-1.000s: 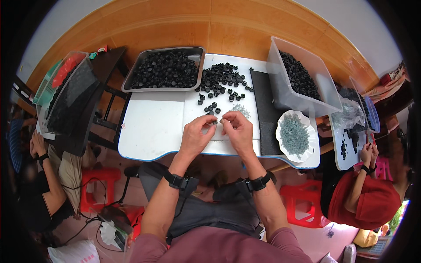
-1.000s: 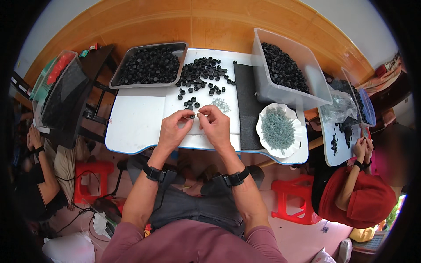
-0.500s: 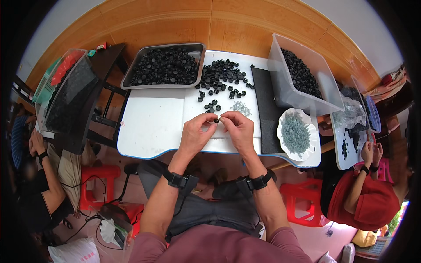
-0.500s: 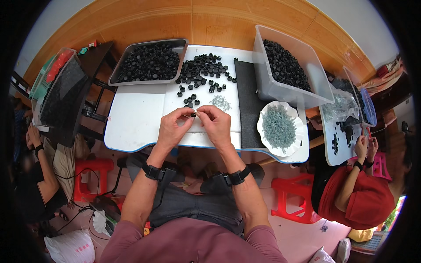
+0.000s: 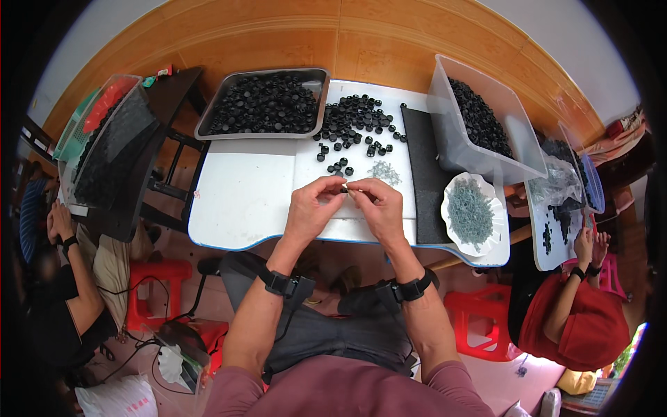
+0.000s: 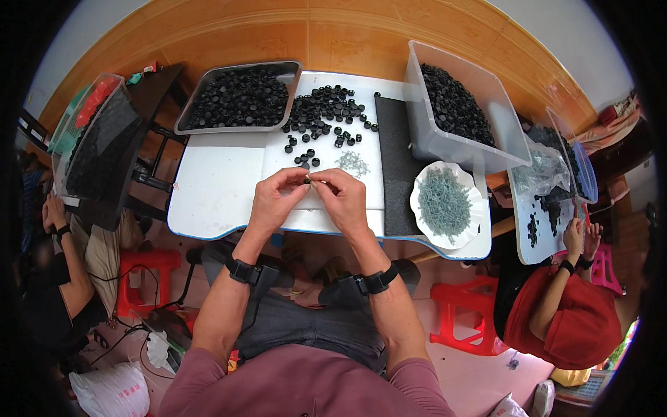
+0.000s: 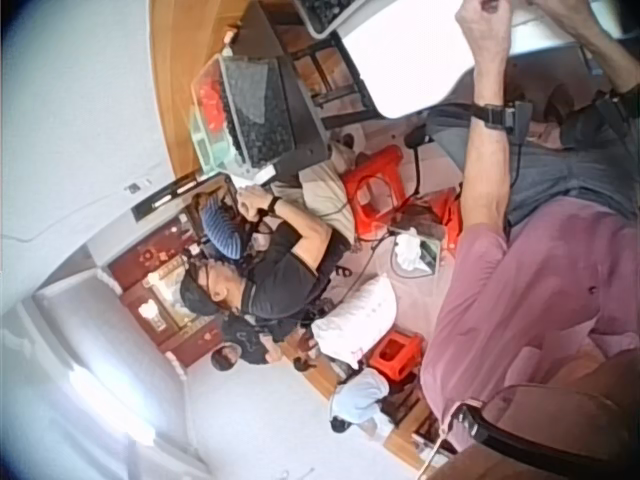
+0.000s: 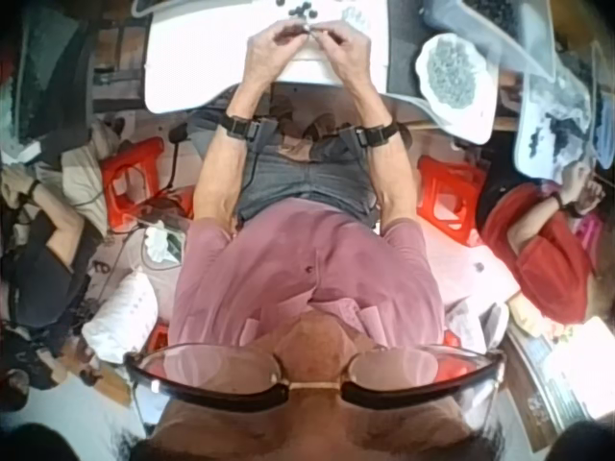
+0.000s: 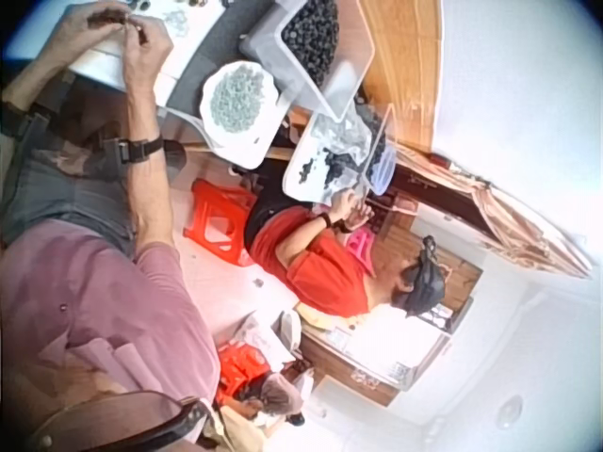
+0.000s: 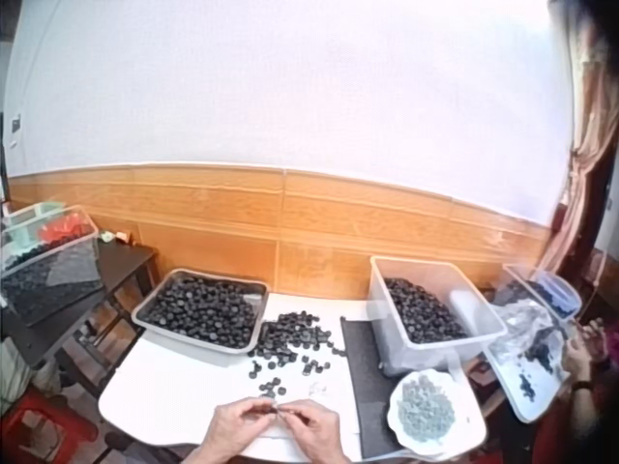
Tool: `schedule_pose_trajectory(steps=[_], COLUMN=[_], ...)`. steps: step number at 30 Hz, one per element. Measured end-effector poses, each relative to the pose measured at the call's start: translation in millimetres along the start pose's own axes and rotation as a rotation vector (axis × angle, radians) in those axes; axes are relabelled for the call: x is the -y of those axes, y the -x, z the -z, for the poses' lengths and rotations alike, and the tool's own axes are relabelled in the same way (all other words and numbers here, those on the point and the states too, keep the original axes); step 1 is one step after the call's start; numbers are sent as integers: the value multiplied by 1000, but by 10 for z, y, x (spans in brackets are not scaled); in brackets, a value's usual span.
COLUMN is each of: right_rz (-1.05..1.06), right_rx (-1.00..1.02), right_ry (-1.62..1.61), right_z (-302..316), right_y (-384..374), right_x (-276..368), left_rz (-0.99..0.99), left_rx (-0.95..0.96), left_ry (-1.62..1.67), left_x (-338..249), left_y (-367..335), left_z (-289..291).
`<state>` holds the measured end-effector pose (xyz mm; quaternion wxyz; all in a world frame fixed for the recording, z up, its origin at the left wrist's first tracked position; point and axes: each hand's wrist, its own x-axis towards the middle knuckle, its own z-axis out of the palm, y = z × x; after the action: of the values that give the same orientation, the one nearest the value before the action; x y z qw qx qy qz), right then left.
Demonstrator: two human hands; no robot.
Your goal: Assembling small black plastic components by inserting metal screws into them at a workshop workbench.
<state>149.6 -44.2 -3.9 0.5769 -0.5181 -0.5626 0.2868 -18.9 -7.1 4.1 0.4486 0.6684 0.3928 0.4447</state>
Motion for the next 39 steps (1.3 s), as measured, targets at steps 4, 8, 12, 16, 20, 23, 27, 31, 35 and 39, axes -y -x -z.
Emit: schedule_pose_trajectory(steps=[4,8,12,16,20,23,27,31,35,39], right_rz=[-26,-40,153,209,166,57,-51,-79,-136,-183], right_rx=[-23,-20,4,1,-26,-47,-14,-9,4,28], right_ry=[-10,-1,192,244,235,114,35,-10,-95,-141], right_z=[-34,-15,-38,-55,-44,-43,-1,7,31,45], right_y=[25,33,34,29,37,28,30,33,28,25], right_x=[18,32,137,147,130,70,26,46,24,44], left_rz=[-32,-34,121,161,187,167,140,99,90,73], left_rx=[-11,11,-10,0,29,29,31,24,11,3], left_ry=[58,70,243,211,181,285,225,181,148,97], left_x=[25,80,62,46,47,48,79,87,62,62], left_y=[-21,-24,-12,-15,-12,-6,3,10,14,15], left_z=[-6,23,19,24,30,8,2,6,-10,6])
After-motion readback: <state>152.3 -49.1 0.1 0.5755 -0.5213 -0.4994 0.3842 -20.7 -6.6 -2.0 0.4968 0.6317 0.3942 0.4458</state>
